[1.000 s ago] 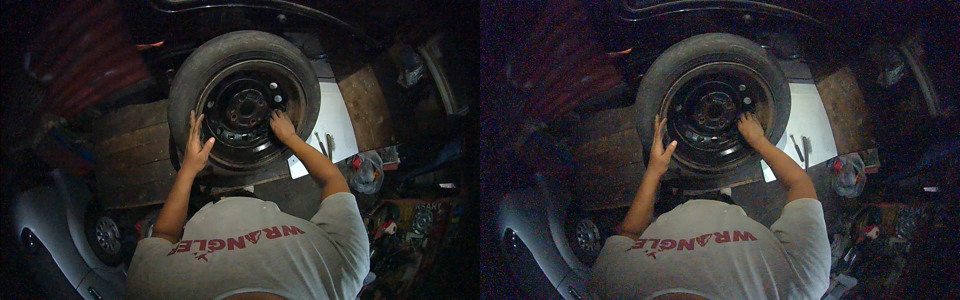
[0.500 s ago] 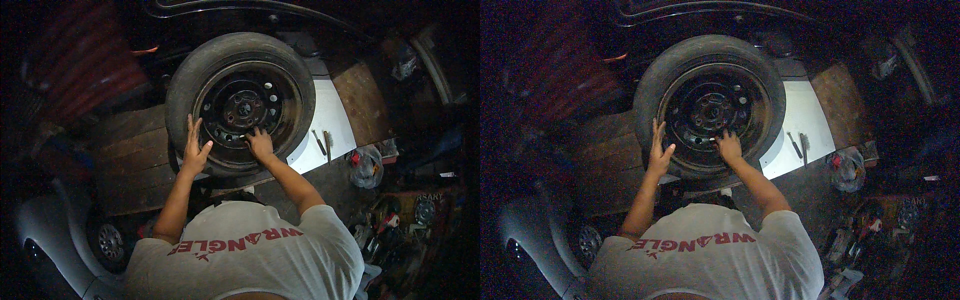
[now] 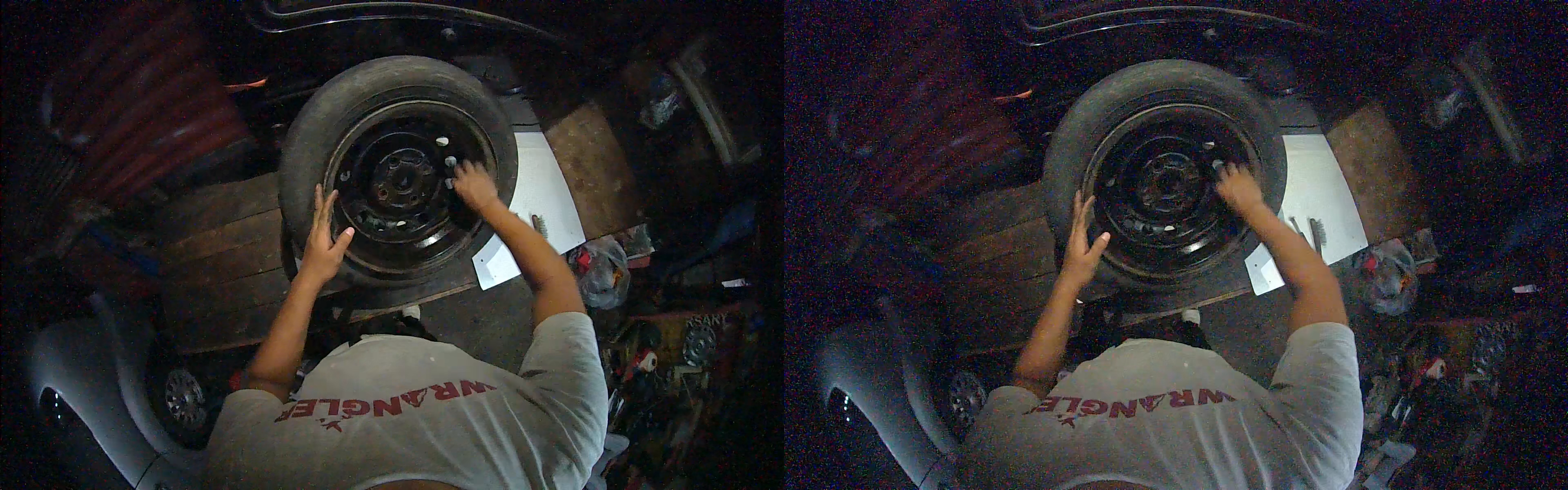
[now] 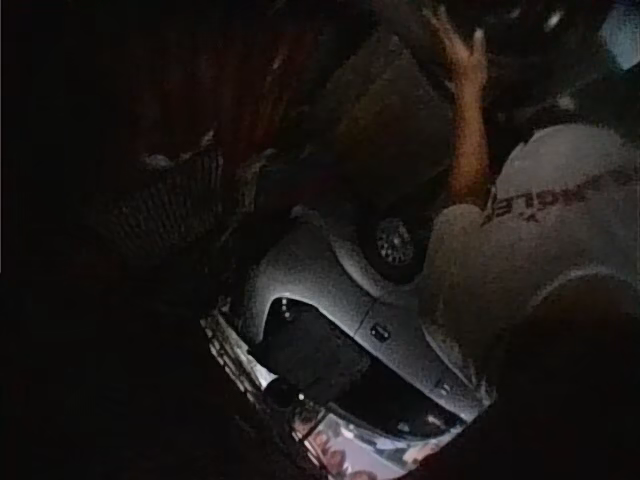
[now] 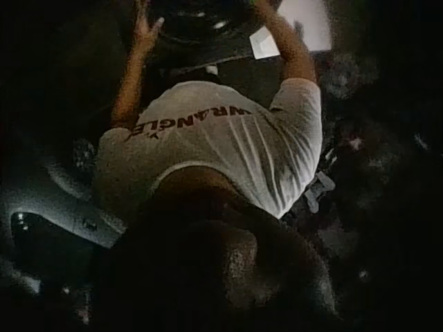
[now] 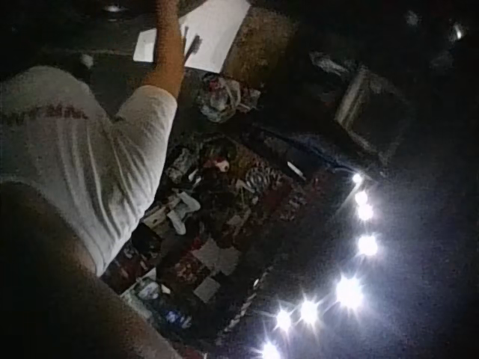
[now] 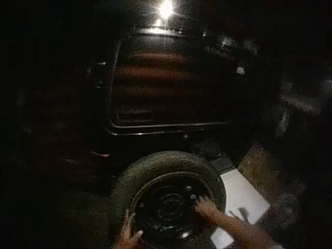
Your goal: The person scrubs a black steel wheel with a wire brush and then scrubs a silver alloy wheel with the same brush. The person repeatedly scrubs the inner rim and spokes of each wheel while holding it in place.
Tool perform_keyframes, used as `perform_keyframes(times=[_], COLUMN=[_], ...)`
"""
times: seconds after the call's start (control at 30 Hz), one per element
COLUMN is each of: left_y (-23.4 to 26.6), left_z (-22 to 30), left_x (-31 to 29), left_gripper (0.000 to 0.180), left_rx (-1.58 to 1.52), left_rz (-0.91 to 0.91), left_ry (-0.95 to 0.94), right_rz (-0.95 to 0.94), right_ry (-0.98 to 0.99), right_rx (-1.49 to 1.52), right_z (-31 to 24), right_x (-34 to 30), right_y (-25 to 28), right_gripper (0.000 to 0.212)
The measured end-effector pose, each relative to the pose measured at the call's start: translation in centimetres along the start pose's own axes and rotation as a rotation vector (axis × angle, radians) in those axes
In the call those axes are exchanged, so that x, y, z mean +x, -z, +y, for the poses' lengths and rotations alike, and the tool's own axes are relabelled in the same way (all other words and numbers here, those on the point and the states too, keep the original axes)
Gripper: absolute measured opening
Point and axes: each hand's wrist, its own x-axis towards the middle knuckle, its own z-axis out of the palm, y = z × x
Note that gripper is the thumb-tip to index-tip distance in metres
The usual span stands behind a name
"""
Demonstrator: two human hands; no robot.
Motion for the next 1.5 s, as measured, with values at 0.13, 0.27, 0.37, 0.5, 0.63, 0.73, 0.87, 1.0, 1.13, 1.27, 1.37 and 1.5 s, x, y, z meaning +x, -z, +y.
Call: perform_keyframes(times=[0.13,0.27,0.37,0.5,0.63,0.73,0.87,1.0,1.13,1.27,1.37,1.5], left_y=[-0.9,-2.2,-2.0,-0.5,0.3,-0.6,-2.3,-3.5,-3.7,-3.9,-3.8,-4.0], left_z=[0.4,0.1,-0.4,0.0,0.7,1.1,0.9,0.9,1.2,0.5,1.4,1.8], left_x=[0.0,-0.3,-0.6,0.3,1.6,1.7,0.1,-0.8,-0.3,0.5,1.4,1.5], left_gripper=[0.067,0.058,0.051,0.051,0.055,0.058,0.061,0.064,0.066,0.069,0.072,0.074], left_rx=[0.096,0.197,0.250,0.276,0.315,0.393,0.426,0.433,0.454,0.530,0.563,0.576], left_rz=[0.070,0.054,0.039,0.207,0.240,0.174,0.158,0.198,0.211,0.271,0.287,0.268], left_ry=[-0.054,-0.232,-0.280,-0.329,-0.333,-0.257,-0.160,-0.103,-0.072,-0.088,-0.051,-0.007], right_rz=[0.315,-0.016,-0.031,-0.101,0.261,0.262,-0.075,-0.301,-0.012,0.353,0.188,-0.166], right_ry=[0.019,-0.168,-0.056,0.027,0.079,0.058,-0.149,0.183,-0.070,0.342,-0.029,0.165], right_rx=[0.033,0.214,0.176,0.061,0.088,0.063,0.308,0.269,0.363,-0.095,0.168,0.285], right_z=[1.1,-2.1,-5.4,-3.8,1.9,2.1,-3.4,-5.0,-2.0,2.6,-1.6,-6.5], right_x=[-0.8,-5.4,-7.2,-5.4,-1.0,-1.0,-4.9,-6.4,-3.6,-0.6,-2.7,-5.9], right_y=[0.6,-4.8,-5.2,0.8,0.2,0.0,0.1,0.1,4.2,3.7,0.4,-3.3], right_gripper=[0.026,0.042,0.029,0.029,0.042,0.048,0.041,0.034,0.030,0.035,0.032,0.030])
